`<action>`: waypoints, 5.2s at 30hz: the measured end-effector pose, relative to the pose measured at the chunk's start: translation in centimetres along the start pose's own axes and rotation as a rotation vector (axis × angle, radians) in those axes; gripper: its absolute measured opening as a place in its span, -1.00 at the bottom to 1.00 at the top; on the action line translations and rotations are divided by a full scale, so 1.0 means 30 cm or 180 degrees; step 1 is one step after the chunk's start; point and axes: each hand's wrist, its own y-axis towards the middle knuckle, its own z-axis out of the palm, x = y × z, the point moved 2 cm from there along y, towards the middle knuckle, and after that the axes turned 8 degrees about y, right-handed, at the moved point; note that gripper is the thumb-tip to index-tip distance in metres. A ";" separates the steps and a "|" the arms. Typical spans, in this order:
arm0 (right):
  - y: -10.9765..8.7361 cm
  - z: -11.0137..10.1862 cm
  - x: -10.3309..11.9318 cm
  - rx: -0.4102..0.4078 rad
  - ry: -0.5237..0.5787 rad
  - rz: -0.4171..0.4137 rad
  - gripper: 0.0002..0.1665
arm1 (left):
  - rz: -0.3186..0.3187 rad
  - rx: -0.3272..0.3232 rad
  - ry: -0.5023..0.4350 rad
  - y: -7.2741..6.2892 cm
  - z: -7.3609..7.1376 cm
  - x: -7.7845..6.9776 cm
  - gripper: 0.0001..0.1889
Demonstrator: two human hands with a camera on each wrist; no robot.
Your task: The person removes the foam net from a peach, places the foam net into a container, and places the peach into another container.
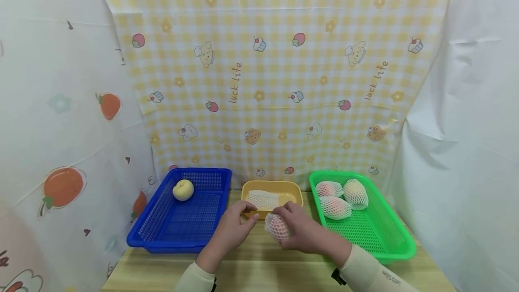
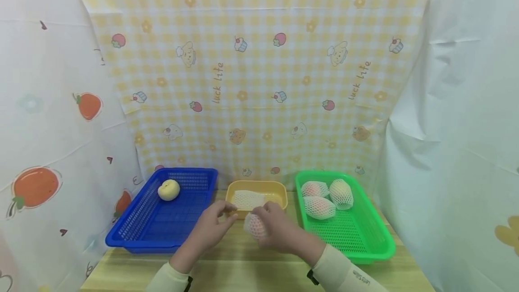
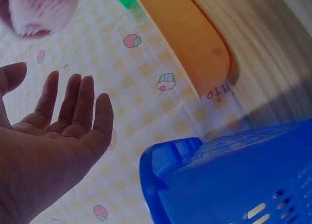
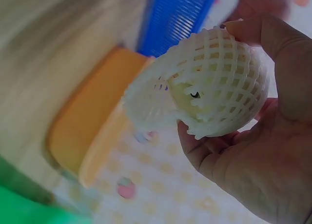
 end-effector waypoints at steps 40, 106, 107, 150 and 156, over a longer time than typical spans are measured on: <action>-0.005 0.253 -0.098 0.0428 -0.0355 -0.0119 0.16 | -0.0033 0.0114 0.0025 -0.016 0.003 0.005 -0.81; -0.079 0.285 -0.189 0.0174 0.1373 0.0456 -0.01 | 0.0060 0.0510 -0.0229 -0.066 0.065 0.057 -0.78; -0.080 0.286 -0.187 0.0161 0.1379 0.0438 -0.02 | 0.0065 0.0518 -0.0237 -0.067 0.065 0.056 -0.77; -0.075 0.111 -0.054 -0.0516 0.1331 -0.0149 -0.03 | 0.0789 0.0635 -0.0827 -0.033 0.043 0.007 -0.50; -0.077 0.110 -0.050 -0.0527 0.1300 -0.0184 -0.05 | 0.0719 0.0720 -0.0918 -0.029 0.053 0.015 -0.47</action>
